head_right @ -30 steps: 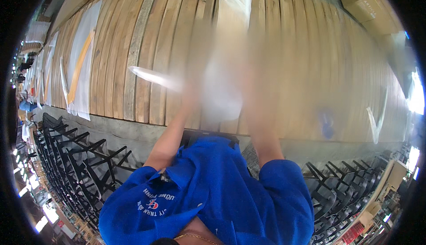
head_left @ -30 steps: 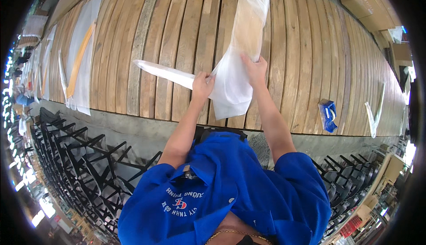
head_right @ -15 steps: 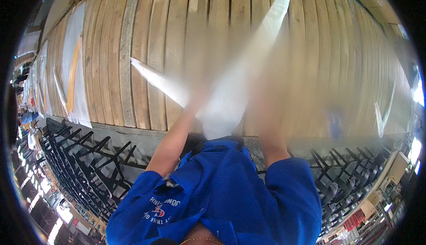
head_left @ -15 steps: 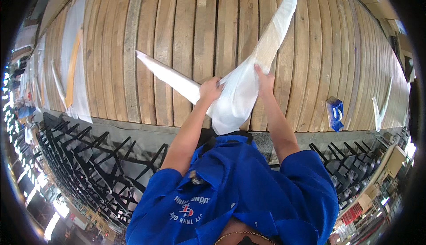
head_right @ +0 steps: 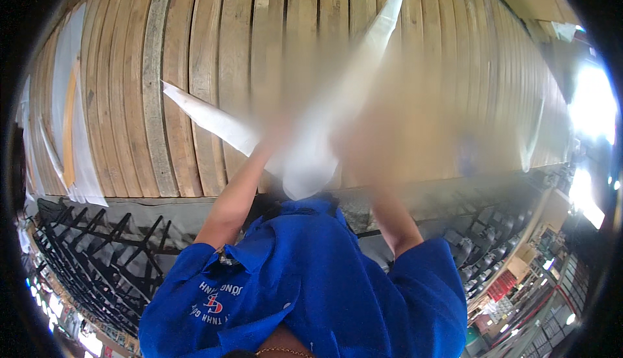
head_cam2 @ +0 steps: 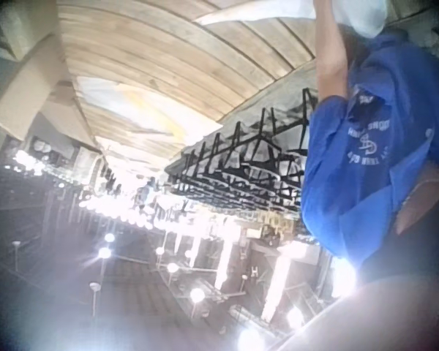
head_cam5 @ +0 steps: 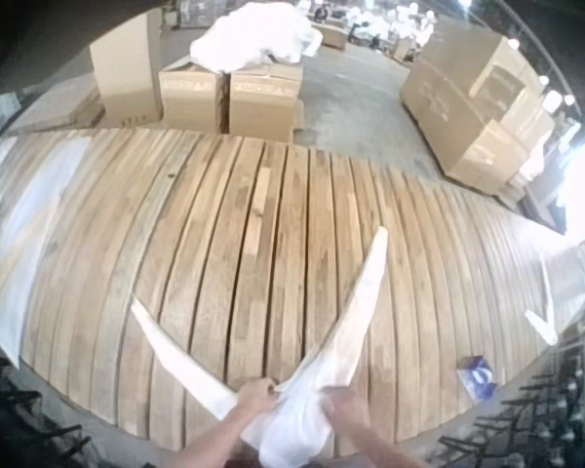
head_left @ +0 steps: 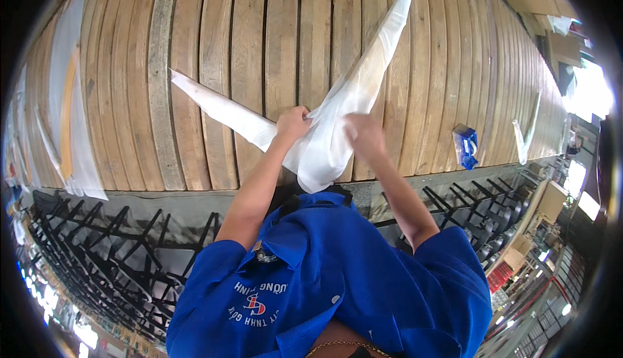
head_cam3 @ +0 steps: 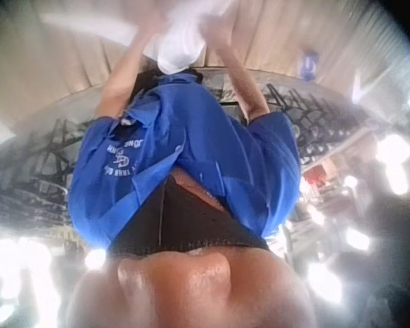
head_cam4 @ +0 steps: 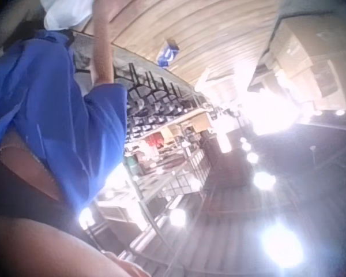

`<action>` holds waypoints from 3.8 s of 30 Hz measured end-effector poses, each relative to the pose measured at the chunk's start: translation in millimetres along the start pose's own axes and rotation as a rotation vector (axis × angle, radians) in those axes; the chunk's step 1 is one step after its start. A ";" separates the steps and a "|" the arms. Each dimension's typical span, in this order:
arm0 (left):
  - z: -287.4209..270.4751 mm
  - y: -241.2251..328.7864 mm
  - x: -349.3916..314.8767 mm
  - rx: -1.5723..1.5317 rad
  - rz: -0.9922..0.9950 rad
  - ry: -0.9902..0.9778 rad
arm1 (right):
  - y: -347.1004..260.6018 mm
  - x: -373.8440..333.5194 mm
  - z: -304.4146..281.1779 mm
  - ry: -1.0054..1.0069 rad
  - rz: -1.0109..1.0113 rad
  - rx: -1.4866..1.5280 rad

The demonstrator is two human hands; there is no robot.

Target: The person wraps wooden chair legs in white protective paper and secures them with tape. The person repeatedly picks up chair legs, wraps them, and tapes the paper in place on a wooden workbench.

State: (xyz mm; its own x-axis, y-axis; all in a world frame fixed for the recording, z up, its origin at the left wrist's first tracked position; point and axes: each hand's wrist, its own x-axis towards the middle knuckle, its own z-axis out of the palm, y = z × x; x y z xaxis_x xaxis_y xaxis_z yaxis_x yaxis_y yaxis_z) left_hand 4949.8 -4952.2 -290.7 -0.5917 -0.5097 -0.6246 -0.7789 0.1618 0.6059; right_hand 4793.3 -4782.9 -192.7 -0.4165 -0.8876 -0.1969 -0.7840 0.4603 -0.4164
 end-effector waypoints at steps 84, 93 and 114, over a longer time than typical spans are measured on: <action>91.2 -44.4 14.4 0.152 -0.051 0.176 | -64.0 21.5 4.6 -0.544 -0.700 -0.291; 59.0 -12.0 -19.3 0.116 -0.044 0.039 | -19.1 -11.1 64.3 -0.487 -0.576 -0.248; 112.1 40.4 -59.4 0.372 0.003 0.170 | 72.1 -31.0 94.5 0.011 -0.655 -0.025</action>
State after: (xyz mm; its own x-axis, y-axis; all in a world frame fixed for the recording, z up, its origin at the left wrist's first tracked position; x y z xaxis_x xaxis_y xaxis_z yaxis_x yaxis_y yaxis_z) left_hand 4930.2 -4820.7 -284.4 -0.5754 -0.6365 -0.5136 -0.8178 0.4419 0.3686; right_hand 4793.2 -4724.0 -300.6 0.1463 -0.9842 0.0996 -0.8874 -0.1751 -0.4265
